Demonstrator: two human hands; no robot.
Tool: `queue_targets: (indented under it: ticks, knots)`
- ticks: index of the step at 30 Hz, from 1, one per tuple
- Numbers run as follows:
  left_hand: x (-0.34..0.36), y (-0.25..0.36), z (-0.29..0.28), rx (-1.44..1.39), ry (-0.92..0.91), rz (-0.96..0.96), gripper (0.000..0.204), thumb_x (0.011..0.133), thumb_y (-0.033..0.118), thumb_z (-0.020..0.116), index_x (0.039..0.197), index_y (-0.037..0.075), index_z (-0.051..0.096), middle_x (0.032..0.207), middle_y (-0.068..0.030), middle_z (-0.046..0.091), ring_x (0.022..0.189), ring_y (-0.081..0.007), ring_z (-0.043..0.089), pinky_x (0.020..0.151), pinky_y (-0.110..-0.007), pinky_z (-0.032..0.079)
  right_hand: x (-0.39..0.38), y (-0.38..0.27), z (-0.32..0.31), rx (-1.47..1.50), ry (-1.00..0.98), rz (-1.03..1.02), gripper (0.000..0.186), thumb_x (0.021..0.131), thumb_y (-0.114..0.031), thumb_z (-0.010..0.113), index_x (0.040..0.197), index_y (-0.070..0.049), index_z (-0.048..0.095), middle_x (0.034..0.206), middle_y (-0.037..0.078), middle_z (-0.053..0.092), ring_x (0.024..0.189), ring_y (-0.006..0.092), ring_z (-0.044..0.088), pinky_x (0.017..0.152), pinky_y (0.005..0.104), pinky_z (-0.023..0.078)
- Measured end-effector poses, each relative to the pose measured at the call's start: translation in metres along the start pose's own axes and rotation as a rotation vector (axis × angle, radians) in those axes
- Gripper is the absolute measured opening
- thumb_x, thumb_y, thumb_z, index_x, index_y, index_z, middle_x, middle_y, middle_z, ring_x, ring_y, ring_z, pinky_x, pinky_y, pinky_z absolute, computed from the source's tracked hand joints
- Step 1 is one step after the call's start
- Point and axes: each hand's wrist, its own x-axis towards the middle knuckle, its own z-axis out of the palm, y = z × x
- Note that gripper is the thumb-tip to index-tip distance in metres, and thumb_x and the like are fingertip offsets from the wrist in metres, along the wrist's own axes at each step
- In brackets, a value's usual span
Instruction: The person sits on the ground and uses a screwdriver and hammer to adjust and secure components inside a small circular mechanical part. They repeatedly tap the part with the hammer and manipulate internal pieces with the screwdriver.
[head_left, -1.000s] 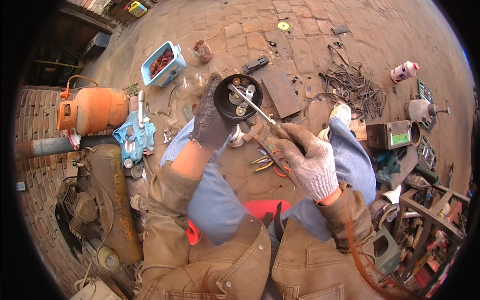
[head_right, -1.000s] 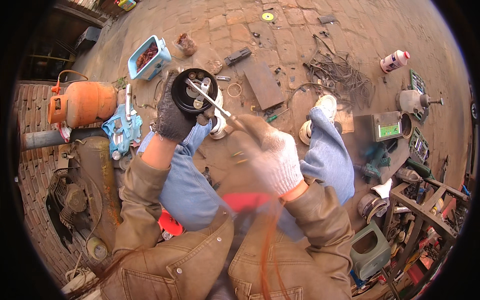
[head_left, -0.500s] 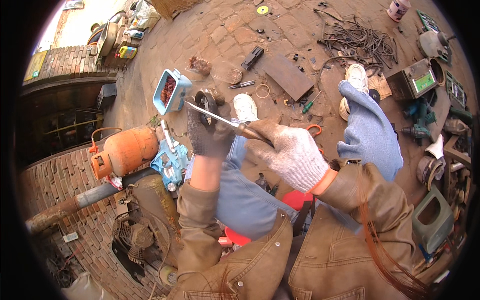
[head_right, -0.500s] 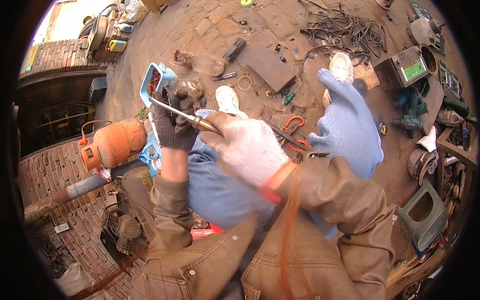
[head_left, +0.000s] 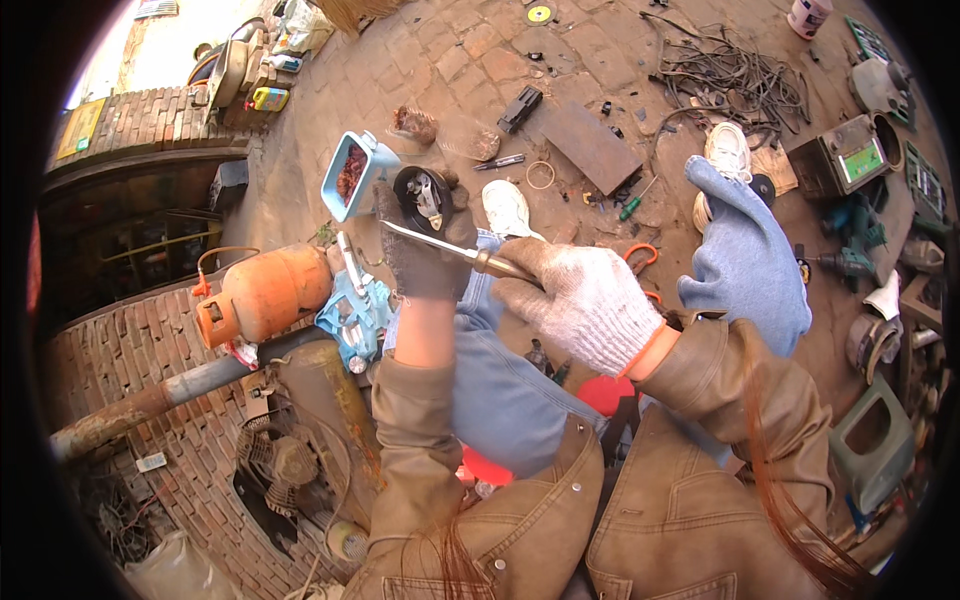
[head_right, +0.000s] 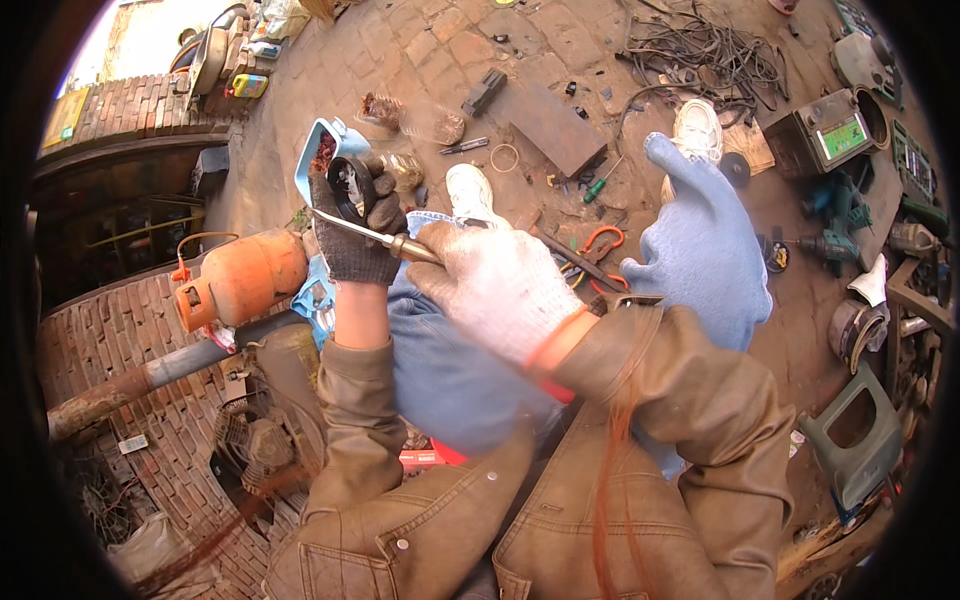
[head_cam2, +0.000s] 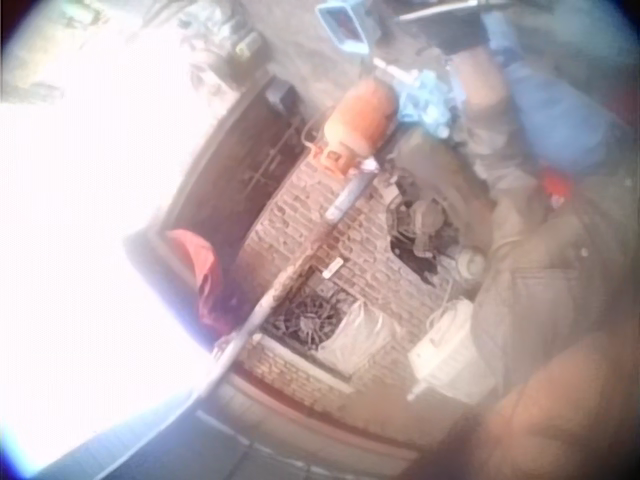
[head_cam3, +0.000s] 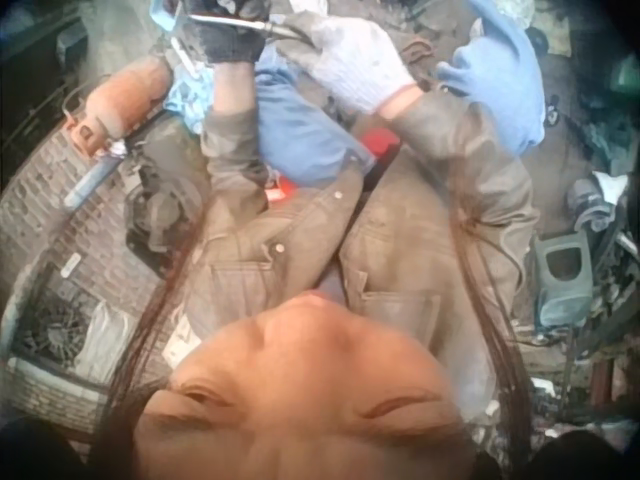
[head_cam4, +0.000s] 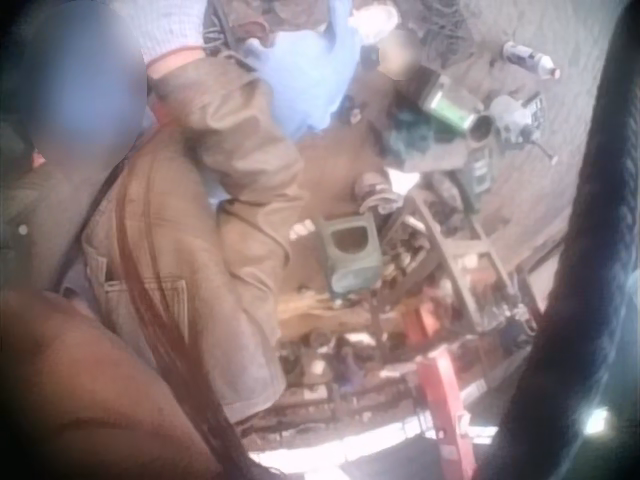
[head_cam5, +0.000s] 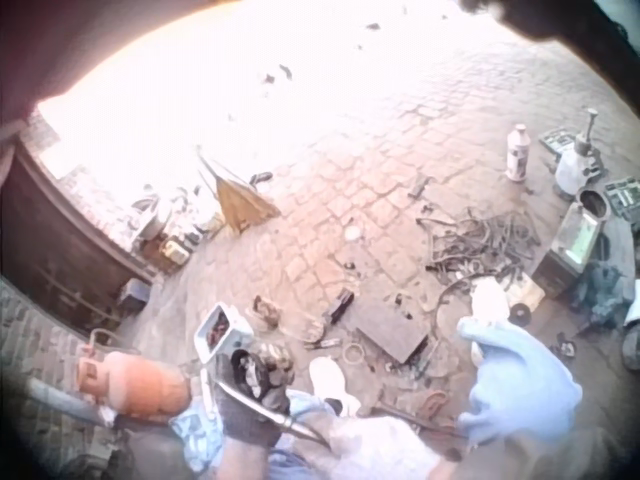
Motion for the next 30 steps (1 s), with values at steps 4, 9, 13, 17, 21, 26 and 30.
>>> queue_targets:
  ticks: [4,9,13,17,21,26,30]
  knots:
    - [-0.004,-0.003,0.004,0.033,0.091,0.025,0.055,0.1,0.055,0.041,0.11,0.005,0.061,0.098,-0.0133,0.067,0.08,-0.0224,0.064,0.05,-0.027,0.051,-0.001,0.0,-0.001,0.007,-0.011,0.021,0.031,0.088,-0.029,0.066,0.111,-0.009,0.068,0.085,0.019,0.068,0.077,0.0349,0.068,0.067,0.0409,0.053]
    - [-0.004,-0.001,0.005,-0.002,0.055,0.006,0.047,0.101,0.048,0.042,0.111,0.006,0.061,0.096,-0.0121,0.068,0.077,-0.023,0.064,0.058,-0.03,0.054,0.001,0.0,-0.002,0.017,-0.029,0.026,0.031,0.088,-0.029,0.065,0.11,-0.007,0.068,0.086,0.02,0.067,0.077,0.0355,0.067,0.067,0.0398,0.053]
    - [-0.006,-0.002,0.016,-0.009,-0.018,-0.044,0.05,0.101,0.051,0.041,0.112,0.006,0.06,0.092,-0.0119,0.068,0.067,-0.0231,0.063,0.054,-0.03,0.054,0.002,-0.005,-0.009,0.022,0.008,-0.044,0.033,0.087,-0.025,0.07,0.111,-0.003,0.067,0.085,0.014,0.069,0.072,0.0242,0.068,0.067,0.0349,0.053]
    - [-0.018,-0.026,0.053,0.05,0.21,-0.193,0.058,0.101,0.056,0.037,0.114,0.004,0.059,0.087,-0.013,0.068,0.054,-0.0231,0.061,0.046,-0.03,0.051,0.005,-0.011,-0.028,0.399,0.207,0.213,0.033,0.087,-0.013,0.072,0.115,0.002,0.065,0.091,0.004,0.068,0.073,0.0068,0.059,0.065,0.0233,0.05]
    - [-0.03,-0.054,0.091,-0.022,0.43,-0.448,0.056,0.104,0.051,0.033,0.122,0.002,0.055,0.091,-0.0152,0.069,0.055,-0.0254,0.063,0.045,-0.032,0.052,0.008,-0.007,-0.06,0.418,0.192,0.373,0.038,0.081,-0.016,0.073,0.113,0.002,0.065,0.089,0.006,0.067,0.079,0.0092,0.059,0.071,0.026,0.047]
    - [-0.056,-0.066,0.096,0.047,0.036,-0.431,0.042,0.106,0.033,0.041,0.137,0.005,0.045,0.118,-0.0101,0.063,0.103,-0.0178,0.066,0.084,-0.03,0.056,-0.002,-0.007,-0.075,0.437,0.014,0.569,0.029,0.081,-0.014,0.071,0.106,0.001,0.067,0.084,0.002,0.066,0.072,0.0063,0.056,0.065,0.0223,0.045]
    - [-0.065,-0.071,0.082,0.586,-0.219,-0.236,0.044,0.106,0.022,0.042,0.145,0.001,0.038,0.141,-0.0151,0.05,0.13,-0.0237,0.049,0.112,-0.037,0.038,-0.001,-0.01,-0.076,0.555,-0.074,0.674,0.029,0.077,-0.01,0.069,0.103,0.002,0.064,0.086,0.004,0.066,0.076,0.0095,0.061,0.069,0.0243,0.05]
